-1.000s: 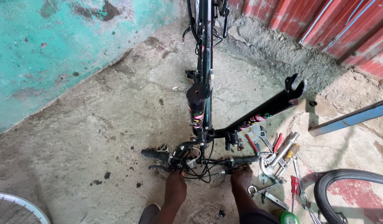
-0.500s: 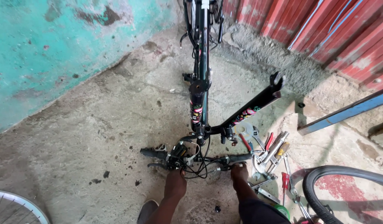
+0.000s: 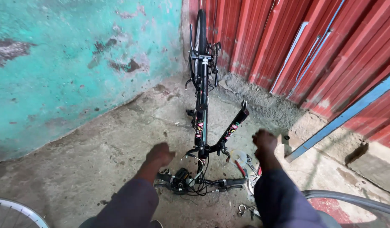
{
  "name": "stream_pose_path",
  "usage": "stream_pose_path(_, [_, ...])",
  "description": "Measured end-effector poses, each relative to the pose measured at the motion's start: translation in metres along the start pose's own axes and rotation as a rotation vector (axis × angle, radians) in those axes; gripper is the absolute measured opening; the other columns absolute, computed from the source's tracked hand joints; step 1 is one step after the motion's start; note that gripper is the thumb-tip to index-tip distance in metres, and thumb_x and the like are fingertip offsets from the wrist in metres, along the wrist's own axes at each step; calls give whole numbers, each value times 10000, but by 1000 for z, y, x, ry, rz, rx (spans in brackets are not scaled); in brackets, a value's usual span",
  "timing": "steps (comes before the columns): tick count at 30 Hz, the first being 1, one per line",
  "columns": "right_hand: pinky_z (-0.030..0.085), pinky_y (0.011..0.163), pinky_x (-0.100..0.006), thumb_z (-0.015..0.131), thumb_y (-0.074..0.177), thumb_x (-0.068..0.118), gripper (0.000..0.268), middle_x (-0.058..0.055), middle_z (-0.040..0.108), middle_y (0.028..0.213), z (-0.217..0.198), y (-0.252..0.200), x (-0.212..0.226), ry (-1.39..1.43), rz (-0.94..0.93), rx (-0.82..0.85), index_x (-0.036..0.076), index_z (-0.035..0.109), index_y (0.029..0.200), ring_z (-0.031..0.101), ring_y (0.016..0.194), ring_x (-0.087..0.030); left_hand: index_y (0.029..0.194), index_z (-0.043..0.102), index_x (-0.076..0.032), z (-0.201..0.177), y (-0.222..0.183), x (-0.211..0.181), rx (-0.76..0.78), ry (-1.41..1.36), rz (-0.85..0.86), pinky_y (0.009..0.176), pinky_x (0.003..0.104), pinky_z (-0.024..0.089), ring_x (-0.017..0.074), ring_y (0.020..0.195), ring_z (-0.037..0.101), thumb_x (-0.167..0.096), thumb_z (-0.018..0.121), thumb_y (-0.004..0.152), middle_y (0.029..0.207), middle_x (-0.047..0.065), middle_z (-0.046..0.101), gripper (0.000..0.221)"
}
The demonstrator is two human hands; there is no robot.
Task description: The person is attempting to mount a tire onto a bicycle wheel rim and then install the wheel onto the bicycle frame.
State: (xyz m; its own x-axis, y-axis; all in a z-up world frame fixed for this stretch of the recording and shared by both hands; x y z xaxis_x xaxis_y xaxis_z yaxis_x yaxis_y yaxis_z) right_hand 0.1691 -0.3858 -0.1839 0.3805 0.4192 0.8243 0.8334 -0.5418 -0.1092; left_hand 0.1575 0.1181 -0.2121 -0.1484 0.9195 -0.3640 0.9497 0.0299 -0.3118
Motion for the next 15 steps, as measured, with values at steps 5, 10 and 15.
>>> stream_pose_path(5, [617, 669, -294, 546, 1081, 279, 209, -74, 728, 894, -94, -87, 116, 767, -77, 36, 84, 619, 1086, 729, 722, -191, 1315, 669, -174, -88, -88, -95, -143, -92, 137, 973, 443, 583, 279, 1260, 659, -505, 591, 959, 1283, 80, 706, 492])
stream_pose_path(10, [640, 665, -340, 572, 1089, 247, 238, -147, 718, 921, -113, -120, 134, 709, -235, 85, 26, 660, 1111, 748, 759, -227, 1286, 624, -89, -96, -125, -124, -432, -374, 222, 942, 452, 600, 332, 1142, 694, -400, 597, 997, 1127, 117, 676, 426])
stream_pose_path(15, [549, 941, -481, 600, 1070, 268, 446, -273, 644, 1250, -94, -179, 191, 454, -485, 285, -39, 545, 1388, 635, 1131, -369, 1402, 493, 80, -146, -174, -176, -566, -661, 592, 946, 540, 598, 510, 1144, 645, -222, 528, 1067, 1191, 313, 606, 452])
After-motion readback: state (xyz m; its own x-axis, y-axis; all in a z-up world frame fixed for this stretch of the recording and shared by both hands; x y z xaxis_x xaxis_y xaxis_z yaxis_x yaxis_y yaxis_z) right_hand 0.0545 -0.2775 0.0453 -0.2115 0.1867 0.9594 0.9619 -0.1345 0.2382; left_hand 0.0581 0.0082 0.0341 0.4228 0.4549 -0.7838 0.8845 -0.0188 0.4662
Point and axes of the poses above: each hand's wrist, its own y-axis towards the middle knuckle, its own z-axis out of the palm, x = y × z, the point moved 9 cm from there along y, towards the middle knuckle
